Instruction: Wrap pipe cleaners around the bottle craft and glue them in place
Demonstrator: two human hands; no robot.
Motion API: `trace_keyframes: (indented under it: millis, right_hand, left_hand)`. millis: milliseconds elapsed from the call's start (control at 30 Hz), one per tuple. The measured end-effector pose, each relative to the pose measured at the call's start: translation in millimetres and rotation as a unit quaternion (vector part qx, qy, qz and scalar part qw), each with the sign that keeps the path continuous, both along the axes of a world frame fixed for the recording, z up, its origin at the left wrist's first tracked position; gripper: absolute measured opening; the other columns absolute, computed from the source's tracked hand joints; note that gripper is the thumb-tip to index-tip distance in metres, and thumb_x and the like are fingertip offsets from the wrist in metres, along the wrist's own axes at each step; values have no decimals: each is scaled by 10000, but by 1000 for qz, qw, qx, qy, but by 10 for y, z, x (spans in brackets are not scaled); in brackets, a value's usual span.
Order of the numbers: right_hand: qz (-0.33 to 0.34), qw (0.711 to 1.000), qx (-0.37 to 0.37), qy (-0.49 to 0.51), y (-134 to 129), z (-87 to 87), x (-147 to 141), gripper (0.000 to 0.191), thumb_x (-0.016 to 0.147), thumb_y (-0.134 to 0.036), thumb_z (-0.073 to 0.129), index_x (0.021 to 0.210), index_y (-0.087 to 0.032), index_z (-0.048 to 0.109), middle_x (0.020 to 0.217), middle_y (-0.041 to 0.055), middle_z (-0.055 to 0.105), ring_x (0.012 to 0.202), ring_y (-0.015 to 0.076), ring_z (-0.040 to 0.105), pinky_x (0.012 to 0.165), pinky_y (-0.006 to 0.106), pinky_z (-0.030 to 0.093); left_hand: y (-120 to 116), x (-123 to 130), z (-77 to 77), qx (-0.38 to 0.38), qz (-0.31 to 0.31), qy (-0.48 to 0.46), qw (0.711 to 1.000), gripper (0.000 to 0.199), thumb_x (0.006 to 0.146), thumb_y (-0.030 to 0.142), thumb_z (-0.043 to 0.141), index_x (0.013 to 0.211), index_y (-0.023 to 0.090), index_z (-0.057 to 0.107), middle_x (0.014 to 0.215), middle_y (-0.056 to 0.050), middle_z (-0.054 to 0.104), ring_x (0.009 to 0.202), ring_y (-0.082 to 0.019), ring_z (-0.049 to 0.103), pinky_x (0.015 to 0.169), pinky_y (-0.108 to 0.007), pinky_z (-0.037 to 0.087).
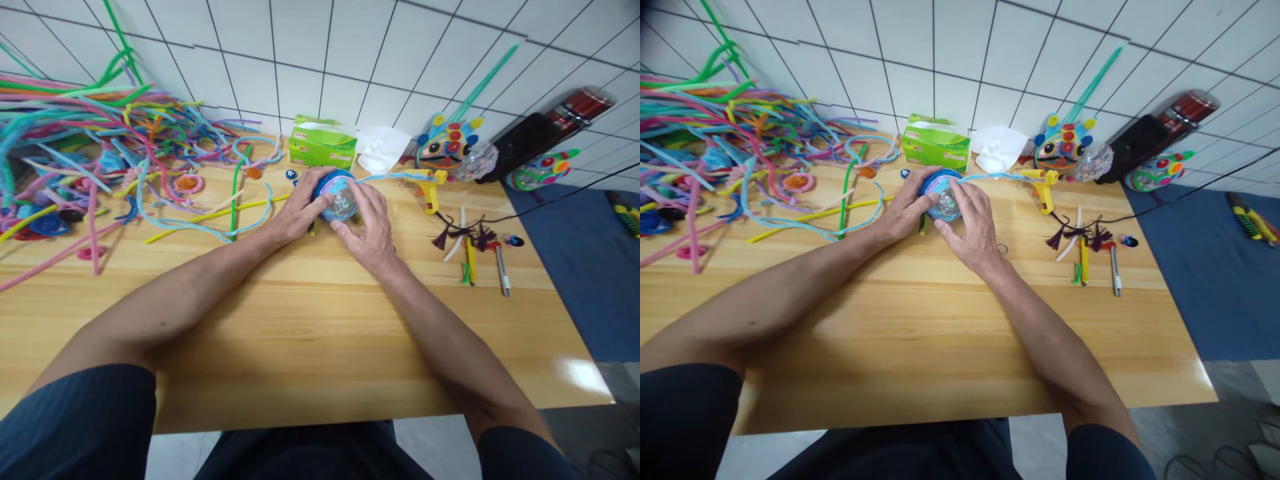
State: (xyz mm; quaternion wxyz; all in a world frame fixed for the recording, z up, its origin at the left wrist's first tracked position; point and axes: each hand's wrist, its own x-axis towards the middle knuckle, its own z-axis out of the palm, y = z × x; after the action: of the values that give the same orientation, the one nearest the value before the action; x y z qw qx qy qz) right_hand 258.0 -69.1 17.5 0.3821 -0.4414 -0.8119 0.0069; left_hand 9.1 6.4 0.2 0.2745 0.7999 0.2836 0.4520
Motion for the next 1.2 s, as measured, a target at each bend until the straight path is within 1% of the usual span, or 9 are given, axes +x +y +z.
trace_keyframes:
  millis: [167, 333, 533, 700, 867, 967, 1067, 1200]
  right_hand:
    - [-12, 999, 34, 10, -12, -38, -7, 745, 1180, -613, 632, 1829, -252, 583, 1695, 197, 757, 1612, 430, 680, 1426, 742, 535]
    - [-22, 999, 34, 21, -45, -70, -16, 692, 1197, -588, 592, 1814, -277, 608, 1638, 180, 781, 1575, 427, 703, 1409, 747, 549]
    - [-23, 1000, 11, 5, -57, -31, -21, 753, 1181, -613, 597, 1854, -277, 567, 1670, 189, 757, 1599, 447, 679, 1425, 767, 526]
    - [-24, 1000, 5, -7, -39, -12, -20, 795, 1170, -638, 616, 1876, -279, 537, 1726, 195, 719, 1629, 453, 651, 1438, 761, 512]
    - [-10, 1000, 17, -7, -22, -27, -21, 795, 1184, -604, 599, 1896, -265, 505, 1748, 205, 697, 1648, 453, 636, 1441, 762, 508]
    - [-9, 1000, 11, -9, -16, -30, -17, 800, 1177, -592, 616, 1901, -274, 495, 1763, 202, 684, 1663, 460, 621, 1445, 775, 499]
    - [-20, 1000, -1, -13, -16, -35, -16, 807, 1165, -601, 635, 1899, -297, 495, 1782, 193, 664, 1685, 466, 601, 1448, 786, 492]
    - [-18, 1000, 10, -12, -22, -41, -25, 800, 1171, -619, 628, 1890, -291, 505, 1794, 200, 644, 1689, 461, 599, 1446, 779, 500]
  left_hand:
    - [3, 6, -4, -3, 5, 6, 1000, 767, 1230, 783, 548, 1802, 273, 564, 1831, -166, 657, 1706, -385, 625, 1496, -567, 485]
    - [-12, 24, 11, -10, 6, -1, 1000, 792, 1224, 805, 539, 1785, 247, 579, 1820, -183, 662, 1706, -384, 626, 1504, -564, 474]
    - [-32, 40, 34, -13, 7, -11, 1000, 806, 1204, 842, 552, 1775, 275, 601, 1803, -178, 684, 1700, -391, 632, 1502, -588, 475]
    - [-63, 34, 76, -9, 7, 0, 1000, 859, 1201, 884, 524, 1778, 252, 593, 1812, -188, 678, 1695, -395, 632, 1499, -591, 478]
    - [-62, 31, 78, 0, 6, 4, 1000, 880, 1200, 894, 520, 1781, 235, 585, 1799, -197, 680, 1674, -396, 644, 1484, -581, 491]
    - [-55, 36, 66, 3, 9, 5, 1000, 876, 1208, 876, 515, 1786, 221, 580, 1790, -201, 681, 1665, -401, 648, 1477, -587, 495]
    - [-54, 44, 61, -1, 14, 7, 1000, 875, 1202, 893, 506, 1777, 239, 586, 1788, -190, 685, 1662, -399, 647, 1475, -582, 497]
    - [-64, 61, 66, -7, 13, -9, 1000, 849, 1201, 900, 505, 1743, 255, 610, 1748, -184, 709, 1639, -384, 670, 1457, -558, 516]
